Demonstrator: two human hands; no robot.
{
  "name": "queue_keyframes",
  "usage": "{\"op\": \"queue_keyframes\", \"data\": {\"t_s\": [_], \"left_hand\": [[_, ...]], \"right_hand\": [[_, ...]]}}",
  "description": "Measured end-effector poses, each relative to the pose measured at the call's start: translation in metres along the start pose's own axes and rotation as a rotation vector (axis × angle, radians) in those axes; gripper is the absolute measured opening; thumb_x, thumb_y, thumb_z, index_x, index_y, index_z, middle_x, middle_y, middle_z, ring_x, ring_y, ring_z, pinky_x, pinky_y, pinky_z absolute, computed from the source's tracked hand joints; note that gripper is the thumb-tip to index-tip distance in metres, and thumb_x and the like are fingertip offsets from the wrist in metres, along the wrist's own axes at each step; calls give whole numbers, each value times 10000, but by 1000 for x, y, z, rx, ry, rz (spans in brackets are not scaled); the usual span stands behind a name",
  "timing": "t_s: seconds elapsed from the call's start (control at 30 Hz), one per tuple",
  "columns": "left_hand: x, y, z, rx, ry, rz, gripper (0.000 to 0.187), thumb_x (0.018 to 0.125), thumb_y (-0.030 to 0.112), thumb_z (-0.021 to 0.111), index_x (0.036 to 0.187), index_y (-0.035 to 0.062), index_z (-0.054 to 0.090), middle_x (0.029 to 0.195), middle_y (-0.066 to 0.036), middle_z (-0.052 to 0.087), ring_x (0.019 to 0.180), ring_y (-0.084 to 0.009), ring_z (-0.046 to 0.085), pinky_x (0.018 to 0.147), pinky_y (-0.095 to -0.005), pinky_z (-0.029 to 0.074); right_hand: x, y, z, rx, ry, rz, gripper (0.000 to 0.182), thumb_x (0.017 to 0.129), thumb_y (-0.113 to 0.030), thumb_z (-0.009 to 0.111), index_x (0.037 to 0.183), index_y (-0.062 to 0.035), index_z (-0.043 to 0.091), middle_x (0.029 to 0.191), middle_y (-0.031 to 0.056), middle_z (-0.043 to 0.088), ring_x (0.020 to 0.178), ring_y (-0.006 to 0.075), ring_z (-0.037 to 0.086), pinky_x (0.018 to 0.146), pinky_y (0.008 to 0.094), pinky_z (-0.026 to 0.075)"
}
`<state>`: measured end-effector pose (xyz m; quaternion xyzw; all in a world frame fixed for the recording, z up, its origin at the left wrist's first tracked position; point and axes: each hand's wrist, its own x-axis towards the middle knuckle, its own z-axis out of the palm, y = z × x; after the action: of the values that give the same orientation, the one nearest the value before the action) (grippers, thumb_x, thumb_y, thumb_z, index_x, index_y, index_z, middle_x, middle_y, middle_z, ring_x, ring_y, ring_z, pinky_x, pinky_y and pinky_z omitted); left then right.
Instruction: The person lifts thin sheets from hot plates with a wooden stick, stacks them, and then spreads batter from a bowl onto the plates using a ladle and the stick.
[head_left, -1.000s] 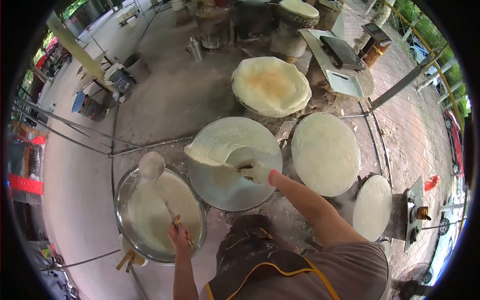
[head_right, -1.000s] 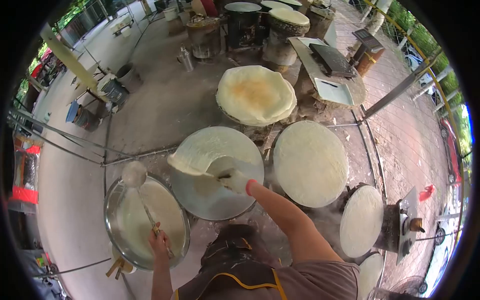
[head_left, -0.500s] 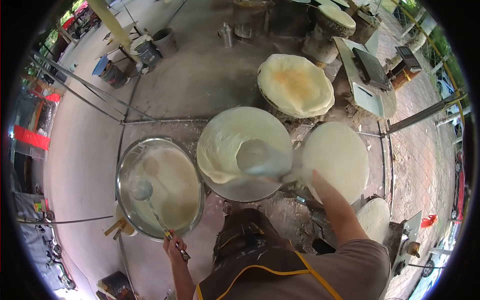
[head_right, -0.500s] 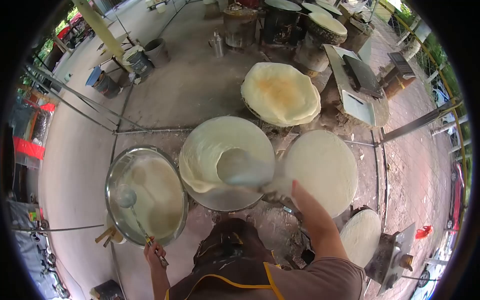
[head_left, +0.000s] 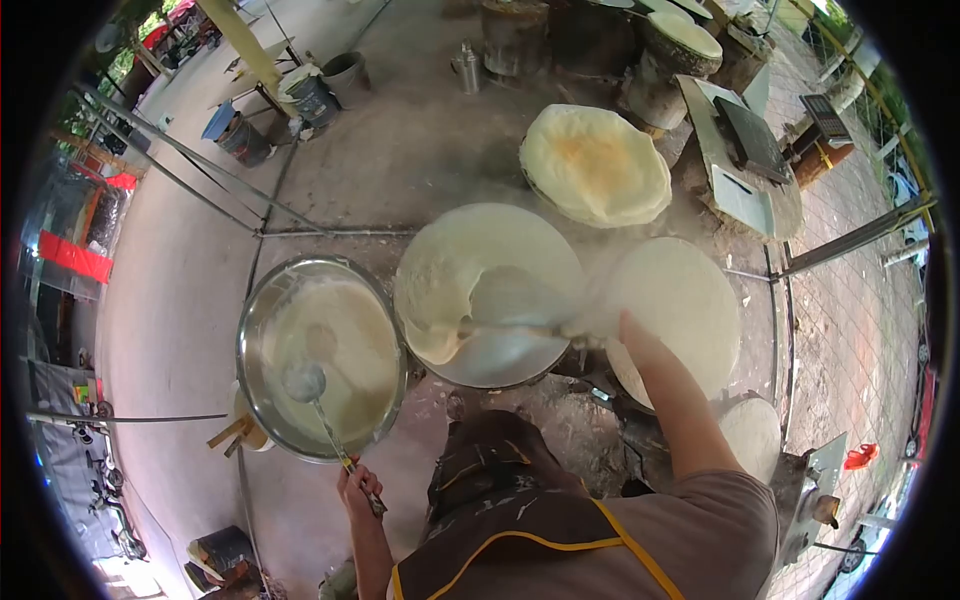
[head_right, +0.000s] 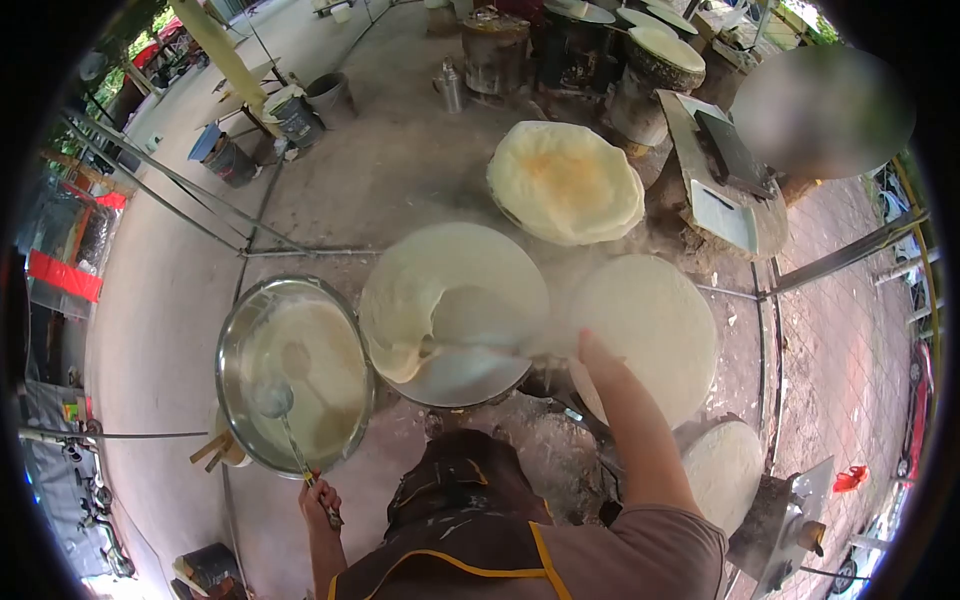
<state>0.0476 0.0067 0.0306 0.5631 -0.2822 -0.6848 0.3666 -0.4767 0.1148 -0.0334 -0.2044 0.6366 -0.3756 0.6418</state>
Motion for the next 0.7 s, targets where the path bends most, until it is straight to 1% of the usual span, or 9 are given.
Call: {"op": "queue_keyframes", "data": {"t_s": [0.1,0.3,0.37,0.4,0.43,0.53,0.57,0.67,0.7], "left_hand": [[-4,-7,-4,-22,12,-39,296,815,44,515,1107,6,481,652,-12,432,446,-79,359,398,-230,318],[-16,-12,-6,-42,-22,-73,293,812,44,519,1099,-6,481,643,-8,434,447,-80,360,397,-236,317],[-17,-8,-9,-31,-36,-78,293,812,42,519,1098,-6,480,638,-8,430,446,-80,358,396,-236,315],[-16,-6,-12,-22,-46,-83,292,811,41,518,1097,-7,480,636,-7,428,446,-80,357,396,-236,315],[-13,-4,-17,-6,-71,-91,295,816,62,530,1100,1,478,643,-3,431,447,-77,359,394,-232,313],[4,0,-34,9,-126,-129,299,829,101,550,1107,18,478,657,4,440,448,-73,363,389,-224,312],[11,3,-39,-3,-129,-149,293,833,100,546,1106,18,480,656,4,442,445,-74,364,388,-226,315],[29,16,-58,18,-173,-179,276,836,95,527,1096,12,485,647,1,436,440,-80,357,391,-235,314],[37,21,-66,31,-194,-182,271,836,93,519,1091,9,485,643,0,431,439,-82,353,394,-238,311]], "right_hand": [[21,-18,6,51,149,-98,252,824,-256,618,998,-74,611,676,27,560,427,82,431,358,226,320],[32,9,24,-39,-72,48,278,823,-279,629,991,-59,611,654,36,557,389,84,421,326,235,310],[32,40,9,-6,3,34,287,823,-287,633,989,-54,611,646,39,556,377,84,417,315,238,307],[2,18,21,-68,36,60,293,818,-292,640,974,-47,606,642,42,552,359,84,405,304,246,300],[-3,22,26,107,104,-131,264,826,-284,640,917,-39,600,621,42,543,347,86,398,298,246,287],[-19,25,64,157,341,-11,231,817,-287,641,932,-89,606,584,32,521,315,102,368,274,262,250],[-31,31,71,165,131,-11,231,847,-288,606,967,-91,605,585,18,514,339,94,373,299,257,265],[-57,66,99,123,147,113,221,858,-280,598,975,-93,593,586,8,503,365,90,384,321,260,283],[-69,81,116,254,201,69,219,861,-275,595,996,-102,600,592,-2,499,381,86,387,339,251,290]]}}
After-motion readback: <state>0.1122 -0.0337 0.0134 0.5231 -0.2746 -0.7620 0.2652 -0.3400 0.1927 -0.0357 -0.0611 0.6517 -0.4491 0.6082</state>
